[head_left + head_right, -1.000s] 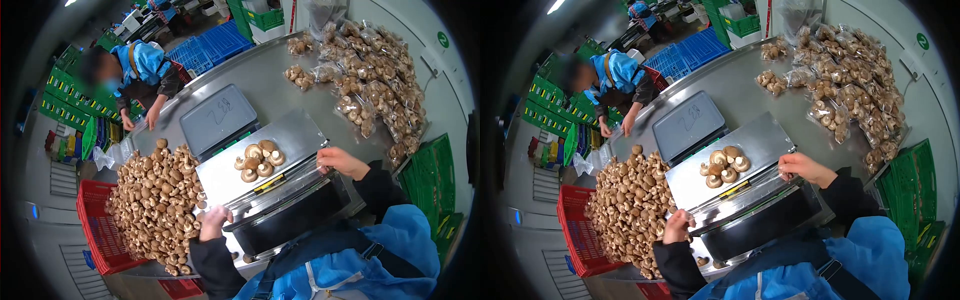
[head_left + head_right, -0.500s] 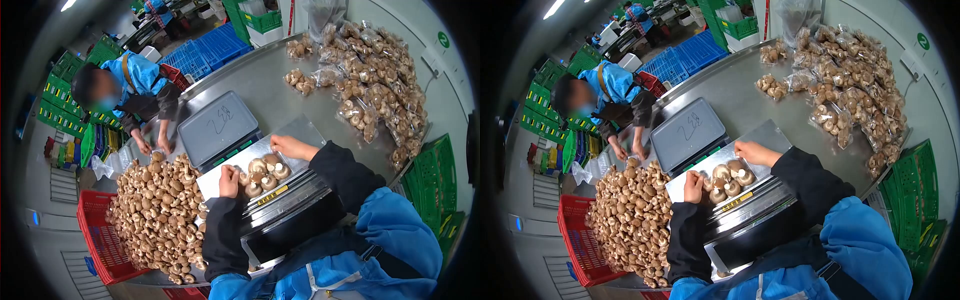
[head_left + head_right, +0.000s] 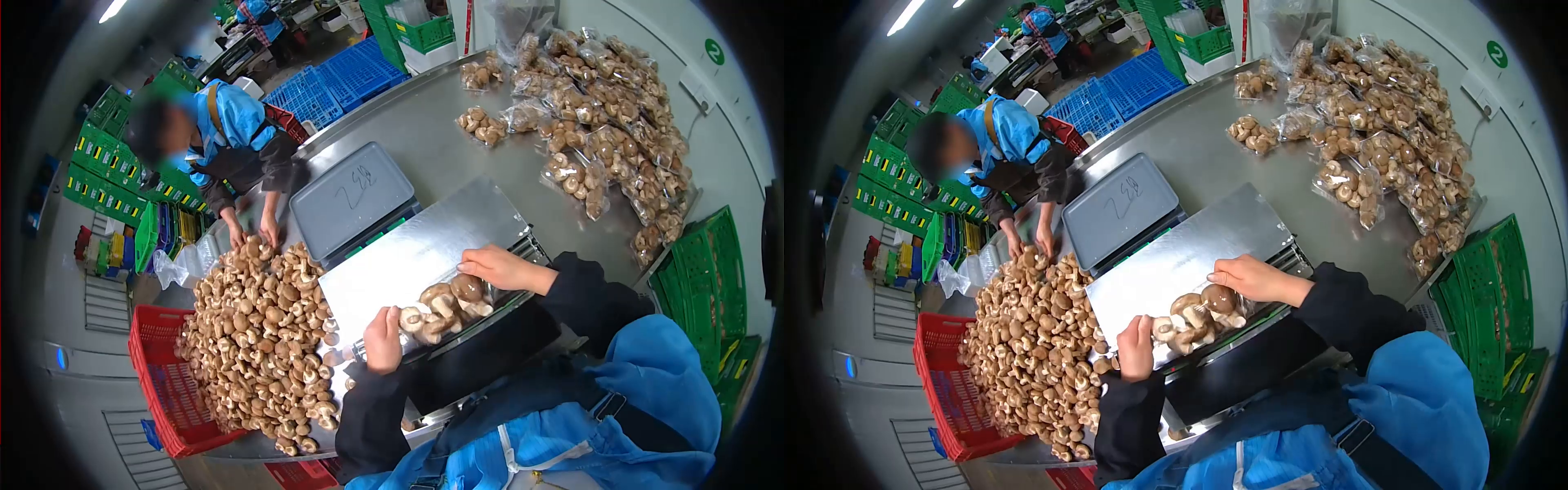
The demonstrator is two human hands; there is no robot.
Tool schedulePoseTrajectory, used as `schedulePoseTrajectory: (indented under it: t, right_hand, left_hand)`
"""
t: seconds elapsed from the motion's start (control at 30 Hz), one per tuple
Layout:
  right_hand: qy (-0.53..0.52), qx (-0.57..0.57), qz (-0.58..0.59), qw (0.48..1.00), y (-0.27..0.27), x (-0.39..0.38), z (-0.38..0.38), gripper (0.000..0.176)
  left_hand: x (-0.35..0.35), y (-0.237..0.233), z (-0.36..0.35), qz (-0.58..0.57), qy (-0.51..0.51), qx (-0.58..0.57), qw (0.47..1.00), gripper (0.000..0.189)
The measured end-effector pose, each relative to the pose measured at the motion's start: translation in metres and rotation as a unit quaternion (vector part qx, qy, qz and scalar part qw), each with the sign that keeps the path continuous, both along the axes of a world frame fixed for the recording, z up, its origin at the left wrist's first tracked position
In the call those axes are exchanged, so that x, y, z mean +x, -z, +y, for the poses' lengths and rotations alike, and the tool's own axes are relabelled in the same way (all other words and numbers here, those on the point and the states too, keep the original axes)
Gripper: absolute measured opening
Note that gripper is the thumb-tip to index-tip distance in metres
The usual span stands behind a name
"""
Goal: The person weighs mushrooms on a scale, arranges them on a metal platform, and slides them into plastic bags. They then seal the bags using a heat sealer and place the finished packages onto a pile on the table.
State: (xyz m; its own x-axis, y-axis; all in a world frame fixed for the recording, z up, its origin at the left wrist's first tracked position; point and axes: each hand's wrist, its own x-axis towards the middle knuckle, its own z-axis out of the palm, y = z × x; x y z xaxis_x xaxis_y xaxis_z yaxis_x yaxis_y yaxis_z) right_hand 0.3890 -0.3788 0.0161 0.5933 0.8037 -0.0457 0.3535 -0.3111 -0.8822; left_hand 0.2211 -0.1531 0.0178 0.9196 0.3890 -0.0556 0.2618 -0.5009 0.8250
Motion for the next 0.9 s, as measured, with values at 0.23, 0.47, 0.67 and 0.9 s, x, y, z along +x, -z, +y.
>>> schedulePoseTrajectory:
  t: [0.23, 0.47, 0.67, 0.9]
  right_hand:
    - [-0.024, -0.025, 0.114, 0.993, -0.001, -0.060, -0.053, 0.038]
    - [0.055, -0.143, -0.039, 0.987, 0.095, -0.110, -0.090, 0.039]
    - [0.220, -0.138, 0.078, 0.963, 0.067, -0.120, -0.112, 0.042]
    - [0.275, 0.187, 0.395, 0.856, 0.097, -0.149, -0.098, 0.016]
  left_hand:
    - [-0.068, 0.000, -0.032, 0.145, -0.021, -0.309, 0.940, 0.034]
    - [-0.103, 0.125, -0.053, 0.105, -0.040, 0.083, 0.990, 0.037]
    - [-0.139, 0.130, -0.073, -0.028, -0.179, -0.079, 0.980, 0.023]
    - [-0.150, 0.164, -0.067, -0.095, -0.180, -0.061, 0.977, 0.017]
